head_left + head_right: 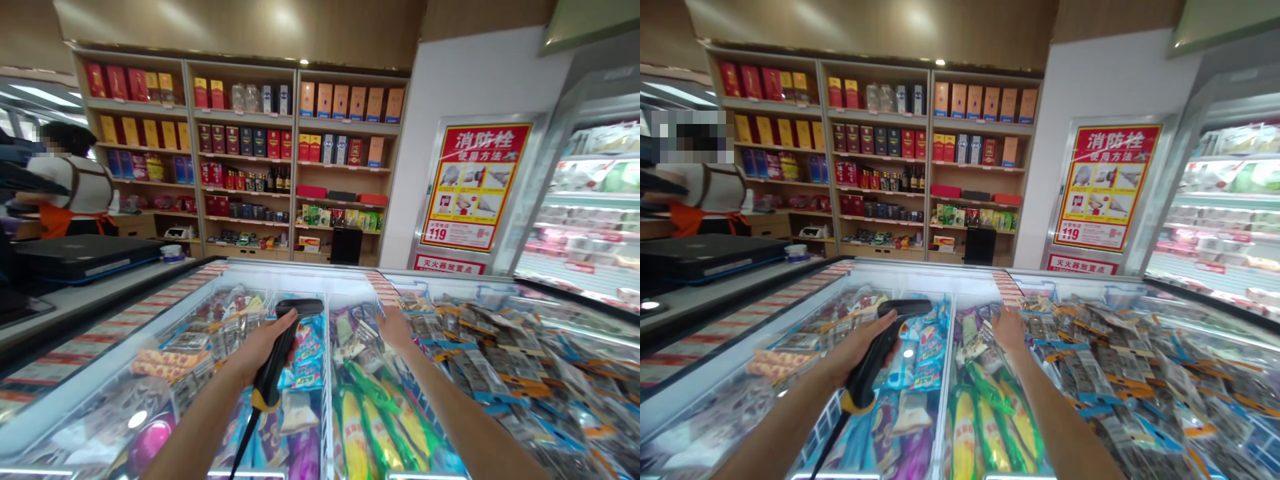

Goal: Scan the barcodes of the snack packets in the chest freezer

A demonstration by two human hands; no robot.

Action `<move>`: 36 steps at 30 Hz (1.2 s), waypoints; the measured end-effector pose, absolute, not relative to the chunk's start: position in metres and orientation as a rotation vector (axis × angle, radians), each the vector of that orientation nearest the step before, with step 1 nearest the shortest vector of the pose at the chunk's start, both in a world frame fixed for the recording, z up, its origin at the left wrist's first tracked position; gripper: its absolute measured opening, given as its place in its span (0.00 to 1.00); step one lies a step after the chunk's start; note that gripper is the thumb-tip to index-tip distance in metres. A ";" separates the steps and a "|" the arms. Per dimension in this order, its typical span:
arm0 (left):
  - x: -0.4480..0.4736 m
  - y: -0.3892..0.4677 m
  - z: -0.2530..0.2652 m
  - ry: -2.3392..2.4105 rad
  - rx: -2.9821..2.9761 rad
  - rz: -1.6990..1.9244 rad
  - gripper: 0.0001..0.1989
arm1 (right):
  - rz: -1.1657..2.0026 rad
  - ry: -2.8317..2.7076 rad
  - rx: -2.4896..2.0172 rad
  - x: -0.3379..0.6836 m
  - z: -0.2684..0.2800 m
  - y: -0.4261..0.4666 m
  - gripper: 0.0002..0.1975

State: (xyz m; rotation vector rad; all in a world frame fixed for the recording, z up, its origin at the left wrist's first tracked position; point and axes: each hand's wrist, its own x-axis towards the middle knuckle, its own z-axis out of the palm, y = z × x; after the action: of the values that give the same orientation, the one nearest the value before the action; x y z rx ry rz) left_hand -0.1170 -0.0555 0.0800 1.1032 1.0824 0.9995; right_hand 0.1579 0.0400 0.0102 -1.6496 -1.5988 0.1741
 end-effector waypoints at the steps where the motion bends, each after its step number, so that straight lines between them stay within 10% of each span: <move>1: -0.109 -0.052 0.079 1.078 1.107 0.977 0.22 | 0.147 -1.598 -1.678 0.173 0.007 0.035 0.09; 36: -0.059 -0.060 0.052 0.850 1.174 0.702 0.23 | 0.879 -0.821 -0.952 0.201 0.002 0.039 0.12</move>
State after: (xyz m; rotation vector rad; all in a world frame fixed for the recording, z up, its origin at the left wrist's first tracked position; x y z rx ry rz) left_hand -0.0588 -0.0595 0.0524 1.1744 0.8495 0.7017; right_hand 0.2006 0.0386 0.0021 -0.9516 -0.8208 0.8788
